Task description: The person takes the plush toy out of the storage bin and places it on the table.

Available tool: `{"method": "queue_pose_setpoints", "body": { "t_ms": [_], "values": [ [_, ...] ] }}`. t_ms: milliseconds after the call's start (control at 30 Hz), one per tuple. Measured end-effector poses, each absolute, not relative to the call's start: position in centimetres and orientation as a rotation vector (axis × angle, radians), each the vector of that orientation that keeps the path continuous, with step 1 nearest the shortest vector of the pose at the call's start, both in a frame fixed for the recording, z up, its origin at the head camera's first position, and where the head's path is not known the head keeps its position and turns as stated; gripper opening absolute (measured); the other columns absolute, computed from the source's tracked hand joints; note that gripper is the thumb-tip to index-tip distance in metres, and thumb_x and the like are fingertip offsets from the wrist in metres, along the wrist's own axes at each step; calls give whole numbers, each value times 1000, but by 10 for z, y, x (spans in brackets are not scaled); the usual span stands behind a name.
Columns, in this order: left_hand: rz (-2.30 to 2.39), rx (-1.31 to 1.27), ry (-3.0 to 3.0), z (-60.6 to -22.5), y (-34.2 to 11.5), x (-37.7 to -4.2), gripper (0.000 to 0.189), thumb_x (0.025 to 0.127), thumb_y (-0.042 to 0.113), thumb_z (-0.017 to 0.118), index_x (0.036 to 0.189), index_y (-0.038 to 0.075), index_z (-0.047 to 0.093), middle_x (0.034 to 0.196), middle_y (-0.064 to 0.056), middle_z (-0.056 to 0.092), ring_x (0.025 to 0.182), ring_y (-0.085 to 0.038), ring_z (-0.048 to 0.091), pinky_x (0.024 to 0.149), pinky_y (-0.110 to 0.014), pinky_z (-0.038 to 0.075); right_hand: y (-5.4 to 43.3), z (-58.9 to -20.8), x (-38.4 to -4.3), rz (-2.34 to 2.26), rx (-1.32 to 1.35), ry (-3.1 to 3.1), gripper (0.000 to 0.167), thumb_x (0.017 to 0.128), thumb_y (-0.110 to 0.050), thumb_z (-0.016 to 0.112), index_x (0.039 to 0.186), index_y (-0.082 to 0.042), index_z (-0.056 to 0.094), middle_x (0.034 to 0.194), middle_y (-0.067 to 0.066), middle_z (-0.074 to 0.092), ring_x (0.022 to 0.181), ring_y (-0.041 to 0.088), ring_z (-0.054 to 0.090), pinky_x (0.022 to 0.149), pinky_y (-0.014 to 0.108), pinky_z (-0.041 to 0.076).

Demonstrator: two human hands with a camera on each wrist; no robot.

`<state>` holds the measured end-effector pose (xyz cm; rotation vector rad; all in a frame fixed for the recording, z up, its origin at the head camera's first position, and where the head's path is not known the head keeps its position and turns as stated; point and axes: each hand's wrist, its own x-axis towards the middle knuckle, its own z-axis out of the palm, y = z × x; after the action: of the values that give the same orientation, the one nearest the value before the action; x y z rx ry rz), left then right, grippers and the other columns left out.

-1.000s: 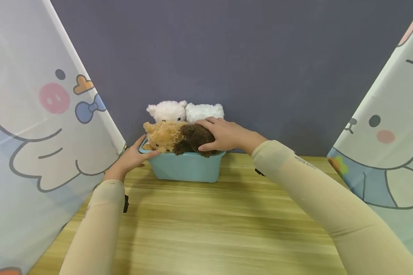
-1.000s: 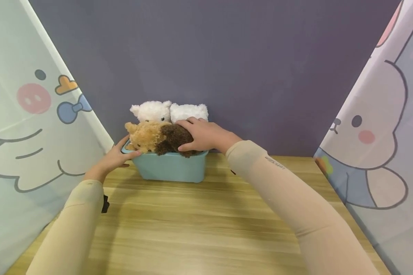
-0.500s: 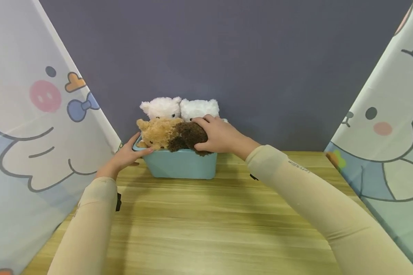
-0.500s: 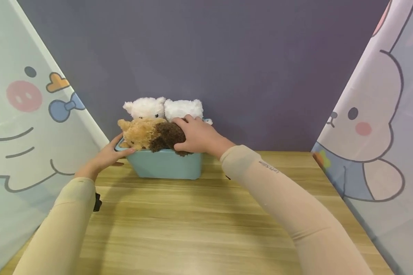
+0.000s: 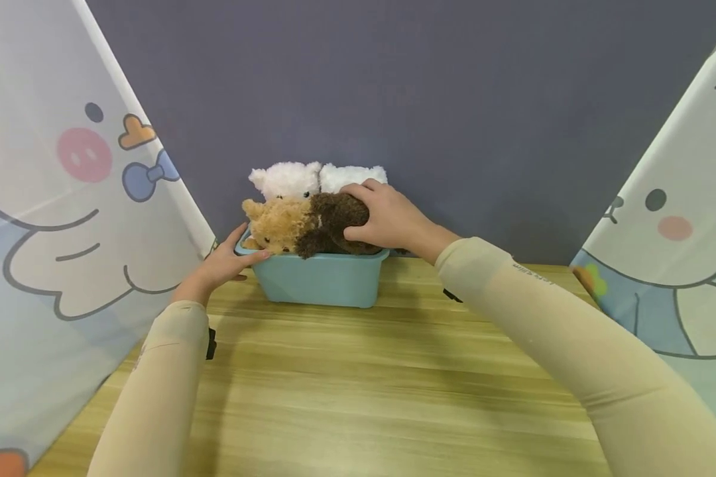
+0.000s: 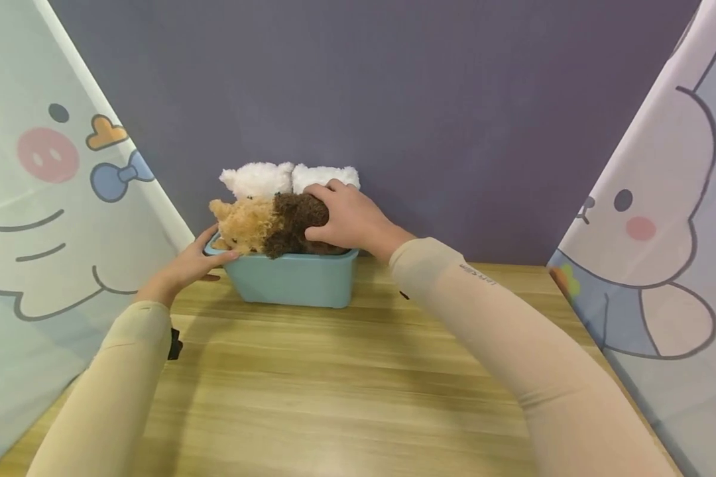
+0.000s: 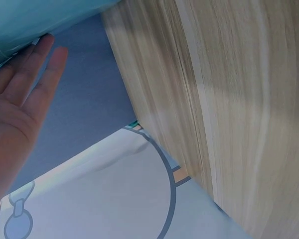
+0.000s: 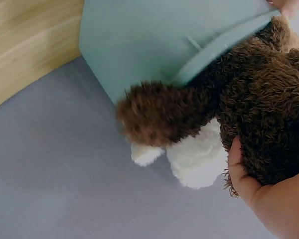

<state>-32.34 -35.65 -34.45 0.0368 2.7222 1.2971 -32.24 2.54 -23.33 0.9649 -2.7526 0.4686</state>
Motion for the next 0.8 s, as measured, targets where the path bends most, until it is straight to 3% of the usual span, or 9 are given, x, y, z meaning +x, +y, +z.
{"method": "queue_pose_setpoints", "body": {
  "t_ms": [433,667,800],
  "values": [
    [1283,64,2740,-341,-366,-321,111,102,60,65,168,36,-21,178,-20,-17,153,-59,32,110,-68,53,42,-188,-316,598,985,-2670,76,96,-45,72,164,-34,40,162,5,46,146,33,50,113,60,49],
    [1277,59,2725,-345,-370,-322,112,102,59,65,168,35,-21,178,-21,-18,153,-60,32,110,-68,52,64,-178,-318,734,922,-2647,77,97,-56,71,164,-36,39,167,4,42,158,32,37,125,64,37],
    [1279,52,2728,-347,-372,-322,110,104,56,64,169,33,-22,177,-22,-20,154,-61,29,111,-70,50,79,-171,-321,883,845,-2617,79,97,-60,70,165,-37,37,175,-1,31,165,28,25,130,66,28]
  ]
}}
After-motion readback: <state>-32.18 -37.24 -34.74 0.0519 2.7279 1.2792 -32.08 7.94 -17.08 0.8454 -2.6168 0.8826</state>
